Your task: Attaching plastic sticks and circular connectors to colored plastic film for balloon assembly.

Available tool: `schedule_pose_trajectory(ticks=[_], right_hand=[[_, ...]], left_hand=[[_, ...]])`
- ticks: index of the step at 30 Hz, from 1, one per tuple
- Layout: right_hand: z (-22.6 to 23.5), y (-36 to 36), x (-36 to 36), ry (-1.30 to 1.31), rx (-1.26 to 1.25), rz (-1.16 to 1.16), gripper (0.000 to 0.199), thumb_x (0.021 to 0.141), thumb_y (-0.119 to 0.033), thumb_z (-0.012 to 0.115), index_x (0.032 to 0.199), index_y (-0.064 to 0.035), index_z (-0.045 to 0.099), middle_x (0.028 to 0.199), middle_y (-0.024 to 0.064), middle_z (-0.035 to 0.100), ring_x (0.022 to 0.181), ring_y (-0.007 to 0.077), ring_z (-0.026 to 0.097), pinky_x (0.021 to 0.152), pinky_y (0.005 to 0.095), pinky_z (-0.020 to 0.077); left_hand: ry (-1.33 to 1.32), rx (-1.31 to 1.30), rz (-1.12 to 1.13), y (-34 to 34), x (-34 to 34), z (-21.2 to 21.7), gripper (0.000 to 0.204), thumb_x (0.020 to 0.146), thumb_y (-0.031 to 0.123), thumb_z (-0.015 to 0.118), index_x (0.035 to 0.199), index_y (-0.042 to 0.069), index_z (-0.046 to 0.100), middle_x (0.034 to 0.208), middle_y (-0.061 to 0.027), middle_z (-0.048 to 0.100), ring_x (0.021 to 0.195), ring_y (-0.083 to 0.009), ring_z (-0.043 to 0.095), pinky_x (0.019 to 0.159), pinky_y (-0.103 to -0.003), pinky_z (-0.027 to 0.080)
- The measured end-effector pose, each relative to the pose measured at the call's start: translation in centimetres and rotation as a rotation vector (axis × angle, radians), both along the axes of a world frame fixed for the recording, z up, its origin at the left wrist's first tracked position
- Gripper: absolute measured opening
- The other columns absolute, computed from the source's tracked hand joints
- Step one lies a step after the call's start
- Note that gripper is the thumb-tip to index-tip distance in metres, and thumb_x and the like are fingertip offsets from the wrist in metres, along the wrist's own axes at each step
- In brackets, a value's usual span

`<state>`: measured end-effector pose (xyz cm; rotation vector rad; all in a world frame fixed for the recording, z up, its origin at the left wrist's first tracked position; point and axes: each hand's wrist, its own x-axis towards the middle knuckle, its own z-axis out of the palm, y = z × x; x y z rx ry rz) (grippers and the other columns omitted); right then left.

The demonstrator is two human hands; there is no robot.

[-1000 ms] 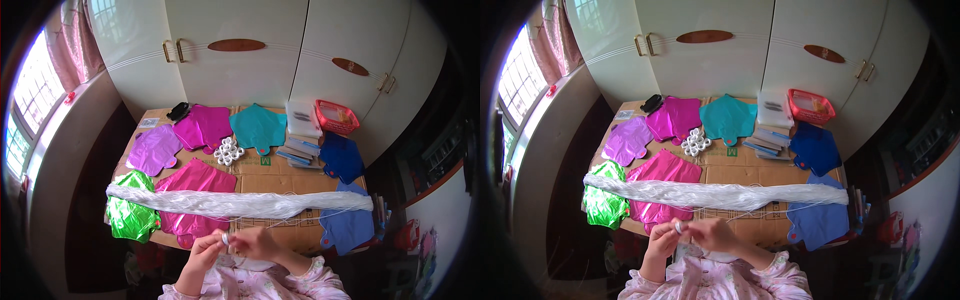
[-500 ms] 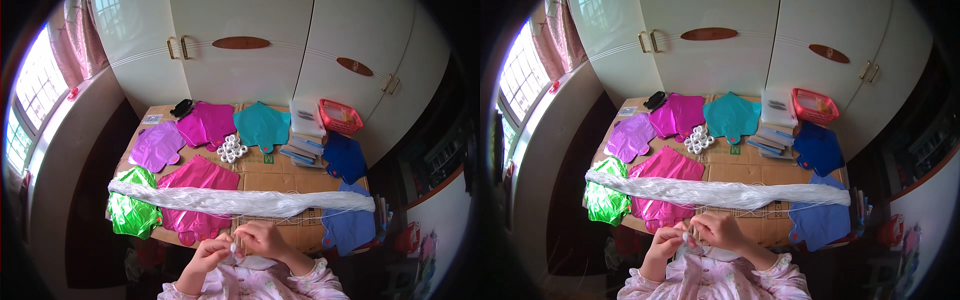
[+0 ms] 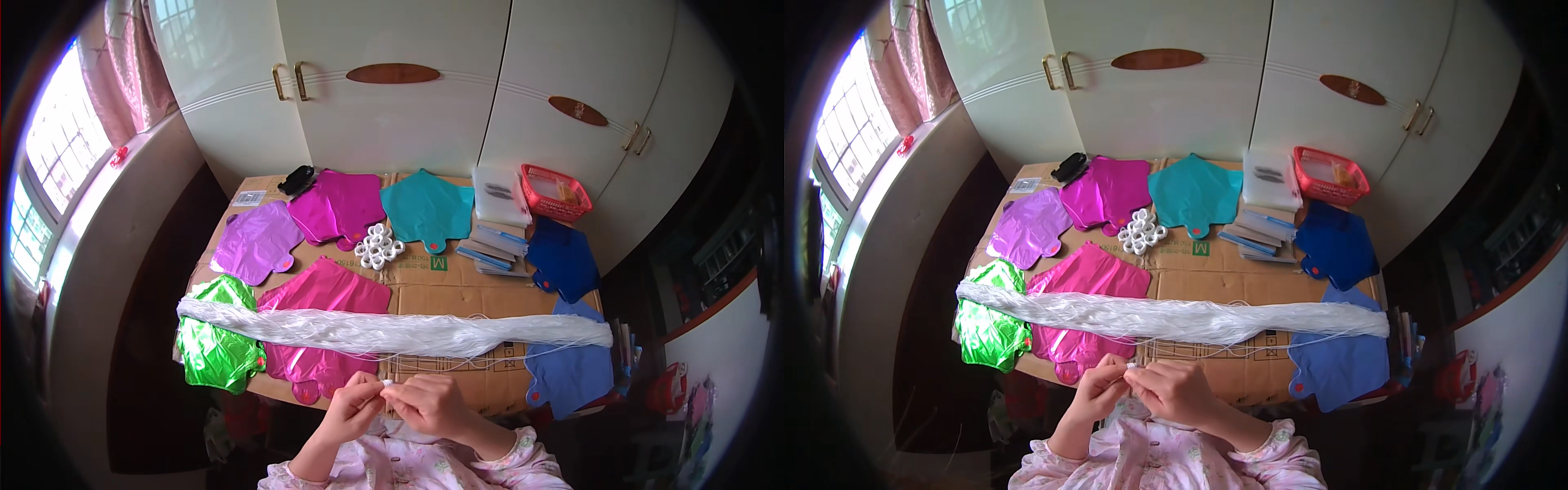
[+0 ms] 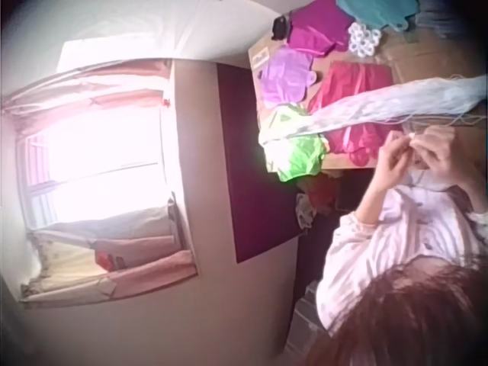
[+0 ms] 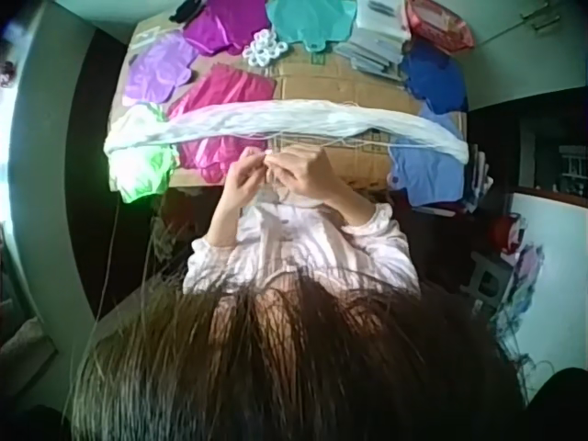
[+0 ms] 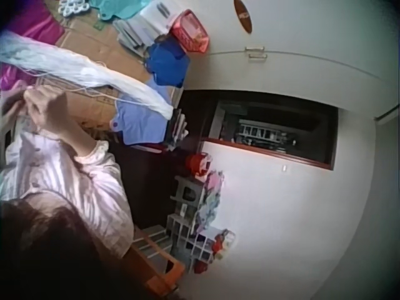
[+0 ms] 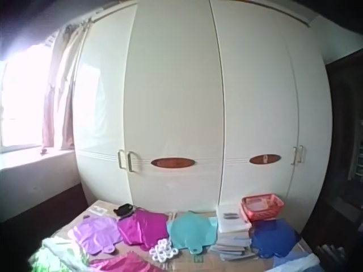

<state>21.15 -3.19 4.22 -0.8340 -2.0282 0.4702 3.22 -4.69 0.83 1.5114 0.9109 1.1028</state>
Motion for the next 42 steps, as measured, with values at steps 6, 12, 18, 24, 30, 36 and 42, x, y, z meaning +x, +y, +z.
schedule_pose_trajectory(ticks=[6, 12, 18, 24, 30, 36, 42], right_hand=[[-0.1, 0.8, 1.8, 0.261, -0.265, 0.018, 0.017, 0.081, -0.002, 0.057, 0.098, -0.0052, 0.06, 0.078, 0.0049, 0.057, 0.064, 0.0128, 0.054, 0.057, 0.0255, 0.0456], [-3.1, 2.1, 0.4, 0.454, -0.622, 0.353, 0.044, 0.083, -0.001, 0.057, 0.126, -0.0011, 0.045, 0.123, 0.0082, 0.048, 0.102, 0.0133, 0.052, 0.085, 0.0263, 0.0436], [-3.5, 1.3, -1.1, 0.288, -0.518, 0.16, 0.033, 0.081, -0.004, 0.063, 0.112, -0.0023, 0.056, 0.094, 0.0074, 0.065, 0.081, 0.0143, 0.062, 0.065, 0.0248, 0.0474], [-4.0, 0.2, -1.3, 0.463, -0.741, 0.124, 0.017, 0.082, -0.008, 0.062, 0.097, -0.0001, 0.064, 0.078, 0.0031, 0.066, 0.064, 0.0065, 0.057, 0.058, 0.0216, 0.0461], [-4.0, -0.1, -1.3, 0.618, -0.92, 0.095, 0.017, 0.082, -0.011, 0.064, 0.095, -0.0017, 0.065, 0.074, -0.0005, 0.064, 0.059, 0.0015, 0.051, 0.051, 0.0195, 0.0422], [-3.0, -0.1, -1.0, 0.168, -0.3, -0.142, 0.014, 0.074, -0.01, 0.069, 0.087, -0.0054, 0.064, 0.069, 0.0014, 0.06, 0.059, 0.0106, 0.056, 0.052, 0.0234, 0.0443], [-1.5, 2.2, 0.1, 0.154, -0.125, 0.138, 0.026, 0.075, -0.012, 0.072, 0.097, -0.0043, 0.061, 0.087, 0.0045, 0.061, 0.076, 0.0146, 0.059, 0.066, 0.0261, 0.0492]], left_hand=[[-0.471, -0.436, -0.094, 0.2, -0.2, 0.8, 0.024, 0.091, 0.001, 0.045, 0.111, -0.006, 0.057, 0.104, -0.0107, 0.062, 0.098, -0.0142, 0.057, 0.088, -0.026, 0.042], [-0.72, -0.48, -0.172, 0.2, -0.9, 0.1, 0.024, 0.09, 0.004, 0.049, 0.109, -0.006, 0.058, 0.1, -0.0124, 0.064, 0.075, -0.0111, 0.055, 0.067, -0.023, 0.041], [-0.693, -0.4, -0.14, 0.3, -0.5, 0.9, 0.025, 0.088, 0.002, 0.049, 0.11, -0.004, 0.059, 0.096, -0.0114, 0.064, 0.059, -0.0061, 0.039, 0.055, -0.021, 0.031], [-0.225, -0.091, -0.008, 0.5, -0.3, 1.0, 0.03, 0.085, -0.007, 0.047, 0.111, -0.001, 0.06, 0.09, -0.004, 0.059, 0.066, -0.0077, 0.041, 0.057, -0.021, 0.033], [0.266, 0.421, 0.159, 0.9, 0.6, 1.7, 0.034, 0.077, -0.01, 0.054, 0.107, 0.002, 0.062, 0.086, -0.0074, 0.061, 0.084, -0.0191, 0.057, 0.071, -0.026, 0.042], [0.449, 0.432, 0.212, 0.7, 0.7, 1.2, 0.033, 0.074, -0.008, 0.06, 0.105, 0.002, 0.062, 0.081, -0.0082, 0.065, 0.075, -0.0164, 0.062, 0.066, -0.024, 0.045], [0.082, -0.213, -0.022, 0.1, -0.6, 0.2, 0.015, 0.081, 0.0, 0.062, 0.096, -0.001, 0.064, 0.082, -0.002, 0.064, 0.07, -0.0049, 0.056, 0.059, -0.018, 0.042]])
